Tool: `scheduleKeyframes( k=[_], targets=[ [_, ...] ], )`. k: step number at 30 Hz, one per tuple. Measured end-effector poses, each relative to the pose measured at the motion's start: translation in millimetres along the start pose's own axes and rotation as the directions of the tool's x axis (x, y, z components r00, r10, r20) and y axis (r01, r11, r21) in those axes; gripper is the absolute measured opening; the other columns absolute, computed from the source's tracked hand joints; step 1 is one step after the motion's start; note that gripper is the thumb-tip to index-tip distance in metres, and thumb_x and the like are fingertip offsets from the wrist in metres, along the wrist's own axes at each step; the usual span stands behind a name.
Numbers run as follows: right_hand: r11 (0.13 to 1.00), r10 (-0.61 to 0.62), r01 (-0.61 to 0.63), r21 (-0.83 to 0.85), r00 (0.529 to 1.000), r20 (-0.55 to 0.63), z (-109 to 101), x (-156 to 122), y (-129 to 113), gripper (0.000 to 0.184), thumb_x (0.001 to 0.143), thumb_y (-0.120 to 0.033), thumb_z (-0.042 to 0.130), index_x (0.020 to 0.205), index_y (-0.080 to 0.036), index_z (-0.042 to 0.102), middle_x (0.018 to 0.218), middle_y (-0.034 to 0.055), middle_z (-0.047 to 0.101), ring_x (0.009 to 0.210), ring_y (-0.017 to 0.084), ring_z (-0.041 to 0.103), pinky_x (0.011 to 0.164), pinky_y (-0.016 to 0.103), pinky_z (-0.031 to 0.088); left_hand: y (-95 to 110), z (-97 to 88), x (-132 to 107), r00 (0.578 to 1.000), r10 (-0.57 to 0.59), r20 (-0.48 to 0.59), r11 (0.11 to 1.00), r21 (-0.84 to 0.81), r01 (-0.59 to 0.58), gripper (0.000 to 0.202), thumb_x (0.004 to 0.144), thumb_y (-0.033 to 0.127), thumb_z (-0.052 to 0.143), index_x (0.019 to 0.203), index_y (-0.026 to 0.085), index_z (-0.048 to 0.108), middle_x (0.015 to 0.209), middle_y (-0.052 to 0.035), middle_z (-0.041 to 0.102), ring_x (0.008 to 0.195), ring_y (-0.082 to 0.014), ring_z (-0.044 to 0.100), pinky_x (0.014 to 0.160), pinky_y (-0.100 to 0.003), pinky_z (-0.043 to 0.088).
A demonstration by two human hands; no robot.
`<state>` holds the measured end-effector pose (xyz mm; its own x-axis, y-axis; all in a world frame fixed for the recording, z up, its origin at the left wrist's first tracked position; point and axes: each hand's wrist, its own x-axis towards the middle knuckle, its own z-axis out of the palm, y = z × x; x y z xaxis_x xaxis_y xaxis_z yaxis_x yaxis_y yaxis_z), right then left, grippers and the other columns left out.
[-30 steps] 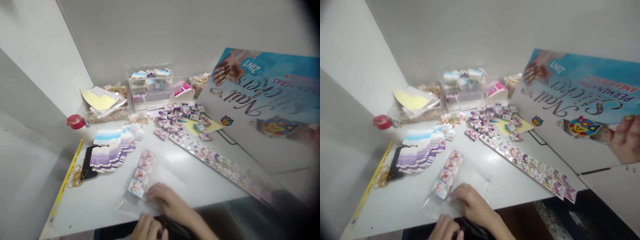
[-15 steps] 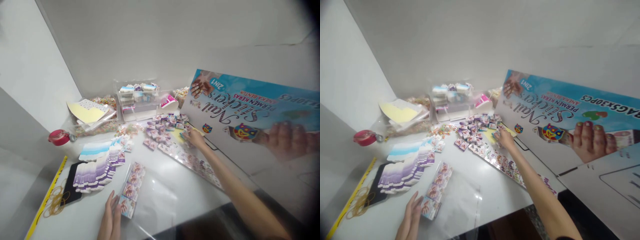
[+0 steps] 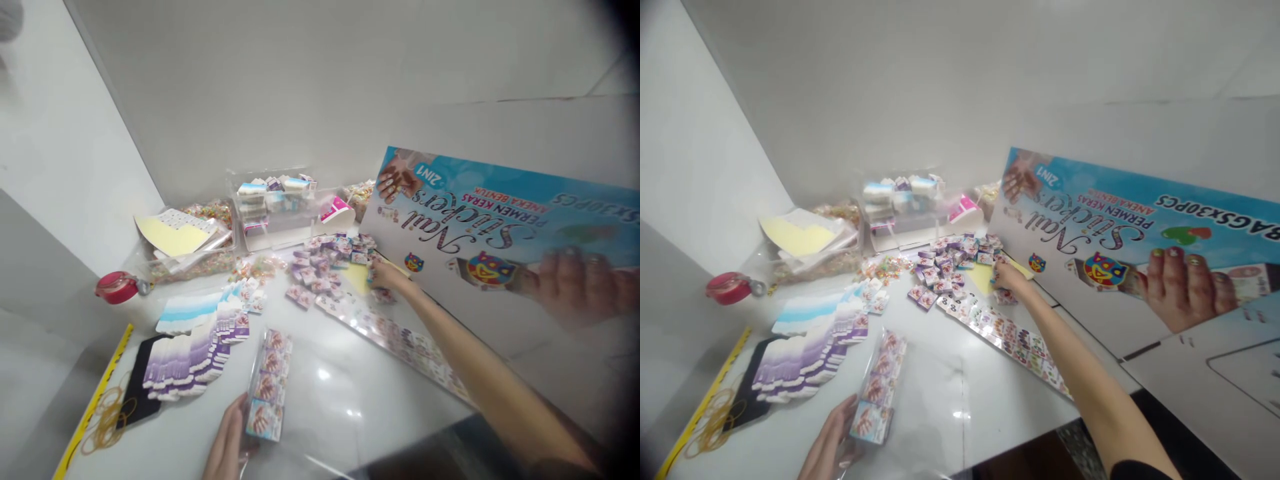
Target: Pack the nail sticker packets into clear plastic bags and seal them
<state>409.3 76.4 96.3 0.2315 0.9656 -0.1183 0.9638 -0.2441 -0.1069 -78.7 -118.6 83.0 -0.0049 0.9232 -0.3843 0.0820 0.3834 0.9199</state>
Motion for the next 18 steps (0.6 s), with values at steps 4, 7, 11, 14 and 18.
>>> scheduleKeyframes(
  k=[4,7,11,14,18],
  targets=[
    [0.99,-0.132,0.132,0.038,0.991,-0.017,-11,-21,9,0.043,0.069,-0.021,0.07,0.11,-0.013,0.062,0.107,0.0119,0.066,0.089,0.02,0.06,0.073,0.023,0.041,7,7.0,23,0.999,-0.049,0.001,0.998,-0.031,0.049,0.056,0.082,0.062,0.045,0.116,0.019,0.06,0.123,-0.0138,0.061,0.107,-0.0279,0.062,0.077,-0.038,0.057],
    [0.976,-0.206,0.205,0.079,0.979,0.001,-8,-41,16,0.046,0.069,-0.022,0.071,0.113,-0.015,0.061,0.109,0.011,0.066,0.093,0.021,0.061,0.076,0.023,0.042,14,12.0,31,0.997,0.038,-0.062,0.999,0.016,-0.037,0.058,0.082,0.062,0.044,0.115,0.017,0.058,0.122,-0.0144,0.061,0.108,-0.0273,0.061,0.081,-0.037,0.054],
    [0.967,-0.222,0.218,0.13,0.975,0.018,5,-61,20,0.048,0.073,-0.016,0.065,0.12,-0.009,0.057,0.117,0.0181,0.062,0.101,0.023,0.06,0.078,0.024,0.04,15,12.6,24,0.935,0.284,-0.214,0.942,0.245,-0.23,0.048,0.086,0.054,0.043,0.115,0.017,0.055,0.124,-0.0135,0.058,0.113,-0.0267,0.056,0.092,-0.041,0.047],
    [0.976,-0.177,0.175,0.132,0.984,0.002,10,-66,17,0.031,0.074,-0.014,0.061,0.103,-0.002,0.063,0.102,0.0225,0.065,0.089,0.02,0.061,0.07,0.025,0.036,2,18.4,3,0.766,0.574,-0.289,0.746,0.57,-0.344,0.04,0.089,0.039,0.044,0.121,0.018,0.048,0.125,-0.015,0.053,0.117,-0.0284,0.05,0.097,-0.049,0.04],
    [0.99,-0.084,0.095,0.104,0.991,-0.106,2,-69,4,0.01,0.065,-0.012,0.07,0.069,-0.008,0.062,0.075,0.0159,0.067,0.066,0.013,0.057,0.058,0.026,0.03,-23,53.3,-36,0.487,0.865,-0.12,0.348,0.842,-0.411,0.056,0.075,0.038,0.062,0.123,0.016,0.041,0.123,-0.0195,0.046,0.114,-0.0356,0.044,0.091,-0.056,0.038]
  ],
)
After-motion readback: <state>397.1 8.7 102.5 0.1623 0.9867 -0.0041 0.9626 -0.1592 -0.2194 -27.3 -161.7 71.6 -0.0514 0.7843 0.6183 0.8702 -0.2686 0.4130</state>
